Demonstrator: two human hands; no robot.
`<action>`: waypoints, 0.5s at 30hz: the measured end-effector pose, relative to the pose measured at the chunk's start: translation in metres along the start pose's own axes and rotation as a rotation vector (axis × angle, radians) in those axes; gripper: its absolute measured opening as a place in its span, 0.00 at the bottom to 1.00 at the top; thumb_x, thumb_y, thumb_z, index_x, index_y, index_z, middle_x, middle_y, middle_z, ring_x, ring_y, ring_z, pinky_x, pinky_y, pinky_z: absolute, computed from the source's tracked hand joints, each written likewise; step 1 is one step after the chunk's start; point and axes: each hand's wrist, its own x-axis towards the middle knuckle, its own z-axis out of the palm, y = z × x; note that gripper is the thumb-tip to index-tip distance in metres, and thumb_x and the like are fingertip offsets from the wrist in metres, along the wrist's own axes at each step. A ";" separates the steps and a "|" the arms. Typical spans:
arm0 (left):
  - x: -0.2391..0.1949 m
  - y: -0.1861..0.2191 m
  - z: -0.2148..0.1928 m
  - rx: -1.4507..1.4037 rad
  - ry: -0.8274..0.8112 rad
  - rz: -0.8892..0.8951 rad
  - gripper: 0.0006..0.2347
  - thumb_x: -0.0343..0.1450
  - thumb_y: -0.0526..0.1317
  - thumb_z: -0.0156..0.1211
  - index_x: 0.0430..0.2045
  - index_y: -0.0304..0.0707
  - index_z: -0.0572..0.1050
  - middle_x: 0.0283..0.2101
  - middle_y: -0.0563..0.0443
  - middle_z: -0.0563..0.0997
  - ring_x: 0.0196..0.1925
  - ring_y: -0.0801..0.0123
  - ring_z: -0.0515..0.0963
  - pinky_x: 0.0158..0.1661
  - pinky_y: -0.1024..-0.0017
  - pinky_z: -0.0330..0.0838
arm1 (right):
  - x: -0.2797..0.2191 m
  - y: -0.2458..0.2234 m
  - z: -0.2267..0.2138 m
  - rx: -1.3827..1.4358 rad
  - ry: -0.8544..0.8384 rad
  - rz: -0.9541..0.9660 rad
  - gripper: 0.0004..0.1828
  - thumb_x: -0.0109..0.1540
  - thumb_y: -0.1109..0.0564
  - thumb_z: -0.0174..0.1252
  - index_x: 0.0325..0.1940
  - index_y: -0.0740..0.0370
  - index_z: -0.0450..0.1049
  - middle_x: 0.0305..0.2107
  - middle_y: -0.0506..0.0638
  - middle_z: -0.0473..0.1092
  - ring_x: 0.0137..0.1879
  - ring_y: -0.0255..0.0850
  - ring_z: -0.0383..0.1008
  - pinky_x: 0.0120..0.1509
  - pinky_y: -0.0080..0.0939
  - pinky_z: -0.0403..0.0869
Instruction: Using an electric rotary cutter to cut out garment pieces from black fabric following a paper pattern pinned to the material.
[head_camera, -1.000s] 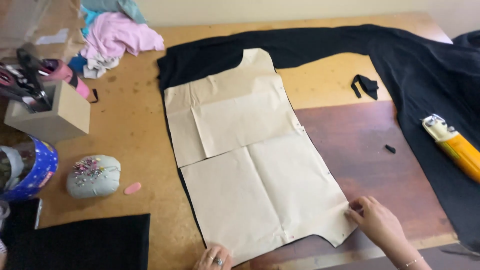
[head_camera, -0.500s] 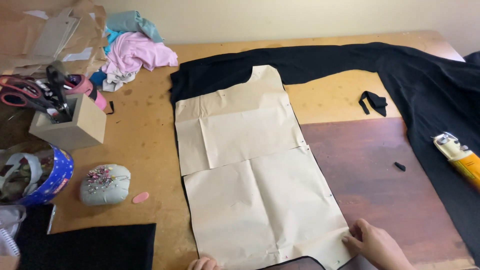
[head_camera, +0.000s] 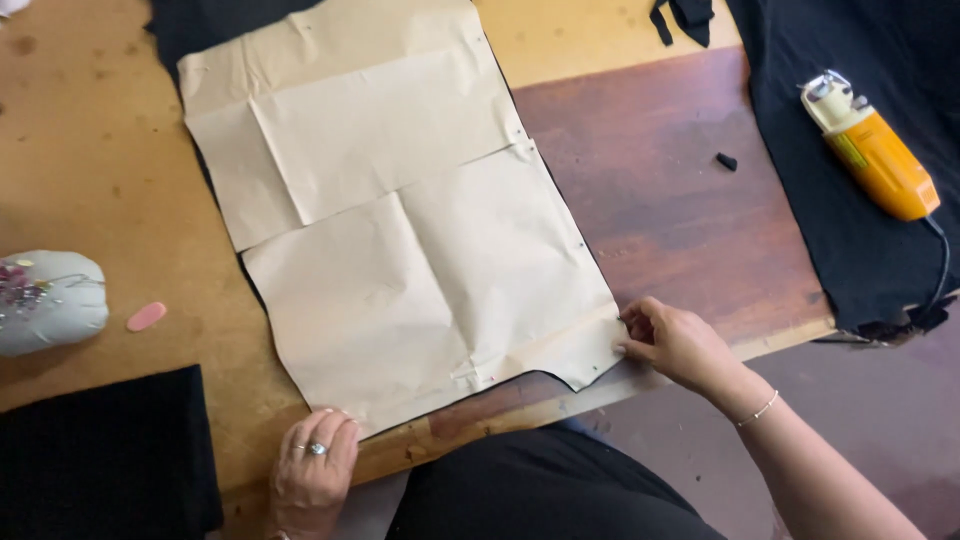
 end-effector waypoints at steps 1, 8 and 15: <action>-0.003 0.002 0.002 -0.012 -0.012 0.003 0.05 0.74 0.35 0.57 0.31 0.33 0.78 0.40 0.45 0.79 0.45 0.54 0.80 0.46 0.59 0.76 | -0.005 0.001 -0.005 0.003 -0.011 0.013 0.21 0.59 0.44 0.67 0.53 0.48 0.72 0.37 0.43 0.79 0.43 0.41 0.79 0.47 0.43 0.74; -0.012 0.012 0.010 -0.049 -0.003 -0.145 0.05 0.74 0.35 0.58 0.32 0.35 0.81 0.44 0.47 0.81 0.48 0.54 0.81 0.50 0.59 0.75 | -0.006 0.064 -0.017 0.065 0.175 0.040 0.18 0.60 0.46 0.65 0.51 0.54 0.77 0.42 0.50 0.80 0.47 0.48 0.80 0.51 0.48 0.76; -0.023 0.007 0.014 0.001 -0.028 -0.240 0.16 0.72 0.44 0.57 0.46 0.28 0.79 0.56 0.37 0.80 0.62 0.44 0.78 0.57 0.54 0.71 | 0.028 0.155 0.011 0.059 0.624 -0.159 0.12 0.64 0.52 0.64 0.49 0.59 0.78 0.44 0.54 0.75 0.51 0.49 0.75 0.57 0.48 0.70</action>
